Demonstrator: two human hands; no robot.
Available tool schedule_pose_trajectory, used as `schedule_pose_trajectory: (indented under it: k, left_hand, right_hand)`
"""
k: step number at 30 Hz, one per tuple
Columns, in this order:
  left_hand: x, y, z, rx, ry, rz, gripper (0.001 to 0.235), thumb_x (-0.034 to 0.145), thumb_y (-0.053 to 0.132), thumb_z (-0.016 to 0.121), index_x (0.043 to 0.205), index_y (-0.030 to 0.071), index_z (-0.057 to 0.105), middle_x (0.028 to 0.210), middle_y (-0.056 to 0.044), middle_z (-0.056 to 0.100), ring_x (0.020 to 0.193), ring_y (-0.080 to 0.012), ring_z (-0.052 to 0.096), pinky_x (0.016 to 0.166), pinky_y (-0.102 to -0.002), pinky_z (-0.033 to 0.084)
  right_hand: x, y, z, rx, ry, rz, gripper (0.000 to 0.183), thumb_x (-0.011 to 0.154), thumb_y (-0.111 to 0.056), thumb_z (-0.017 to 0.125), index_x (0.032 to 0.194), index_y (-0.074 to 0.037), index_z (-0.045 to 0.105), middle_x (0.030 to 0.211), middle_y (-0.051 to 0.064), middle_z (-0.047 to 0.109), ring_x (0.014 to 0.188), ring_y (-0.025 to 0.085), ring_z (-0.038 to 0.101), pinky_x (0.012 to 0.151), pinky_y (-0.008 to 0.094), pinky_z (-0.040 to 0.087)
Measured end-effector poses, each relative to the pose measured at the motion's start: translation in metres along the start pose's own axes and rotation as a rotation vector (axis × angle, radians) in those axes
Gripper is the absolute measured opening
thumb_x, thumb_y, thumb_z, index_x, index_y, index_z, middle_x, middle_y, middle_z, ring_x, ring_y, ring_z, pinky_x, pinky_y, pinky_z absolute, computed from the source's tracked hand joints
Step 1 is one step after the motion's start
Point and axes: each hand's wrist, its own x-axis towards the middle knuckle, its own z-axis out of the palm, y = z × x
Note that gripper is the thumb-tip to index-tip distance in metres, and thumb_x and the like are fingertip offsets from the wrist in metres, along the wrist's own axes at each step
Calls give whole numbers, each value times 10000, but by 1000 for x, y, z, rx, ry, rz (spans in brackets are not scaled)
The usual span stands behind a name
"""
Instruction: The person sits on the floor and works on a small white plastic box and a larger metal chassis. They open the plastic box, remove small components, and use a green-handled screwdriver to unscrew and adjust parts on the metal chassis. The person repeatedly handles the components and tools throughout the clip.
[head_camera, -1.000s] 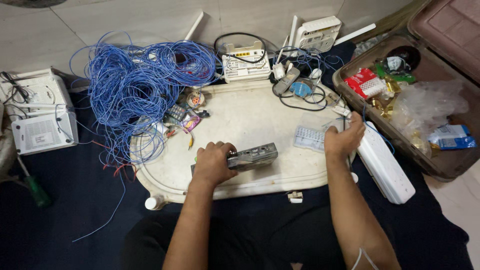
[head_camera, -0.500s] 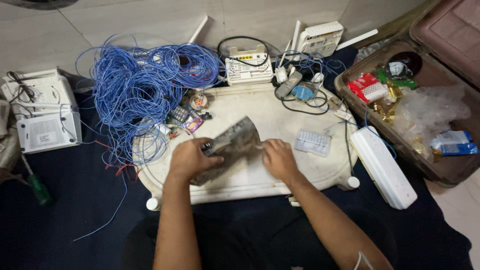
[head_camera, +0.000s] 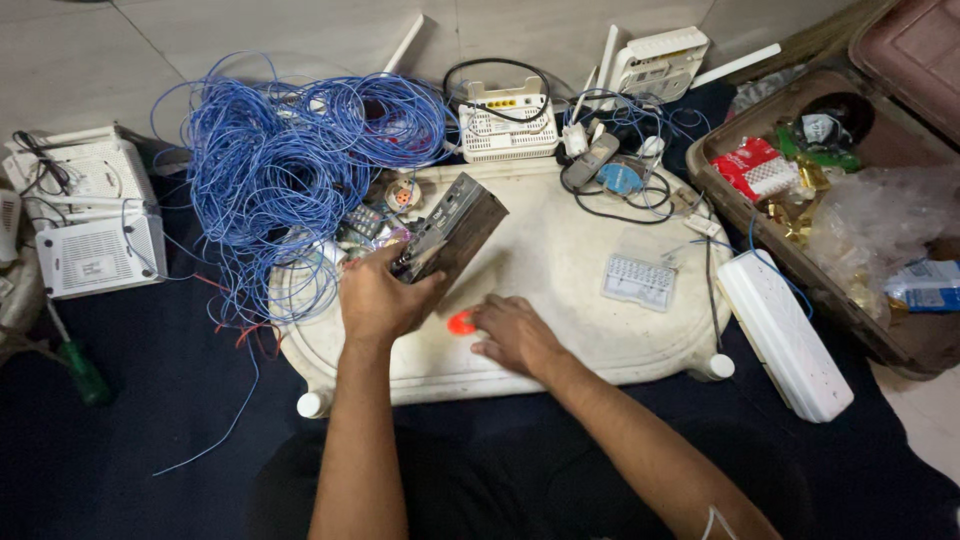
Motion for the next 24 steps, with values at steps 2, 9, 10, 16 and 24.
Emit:
schedule_pose_trajectory:
  k: [2,9,10,16,24]
  left_hand:
    - [1,-2,10,5,-71,-126,762,589,471,934,1217,84,740,996,-213,761,898,-342,750,835,-433,573]
    - [-1,-14,44,-288,-76,-388,748,595,480,909,1164,23,745,913,-173,784,800,-285,767,779,-404,590]
    - [0,-17,45,-291,-39,-385,738,603,476,919,1140,1,746,920,-175,781,807,-281,761,784,-403,584]
    - [-2,-37,37,-453,121,-548,681,616,330,955,1129,-43,706,990,-156,764,838,-244,738,768,-379,582]
    - [-5,-43,57,-706,65,-652,469,677,169,926,1065,-34,761,984,-101,777,826,-190,713,785,-328,576]
  right_hand:
    - [-9,11,-7,40,-39,142,271,875,-296,713,1102,-148,715,1154,17,705,1216,241,626,1067,433,445]
    - [-28,19,-27,25,142,253,314,865,-282,736,1122,-106,694,1203,88,656,1200,296,584,1000,458,435]
    - [-27,13,-24,54,161,174,394,860,-287,744,1195,-90,678,1290,121,625,1252,320,547,998,478,419]
    - [-13,-7,-1,104,42,16,598,822,-337,791,1331,-69,627,1489,151,515,1425,354,375,1088,531,340]
    - [-19,-5,4,222,137,71,205,803,-192,774,970,-110,690,1112,99,731,1095,292,678,950,450,502]
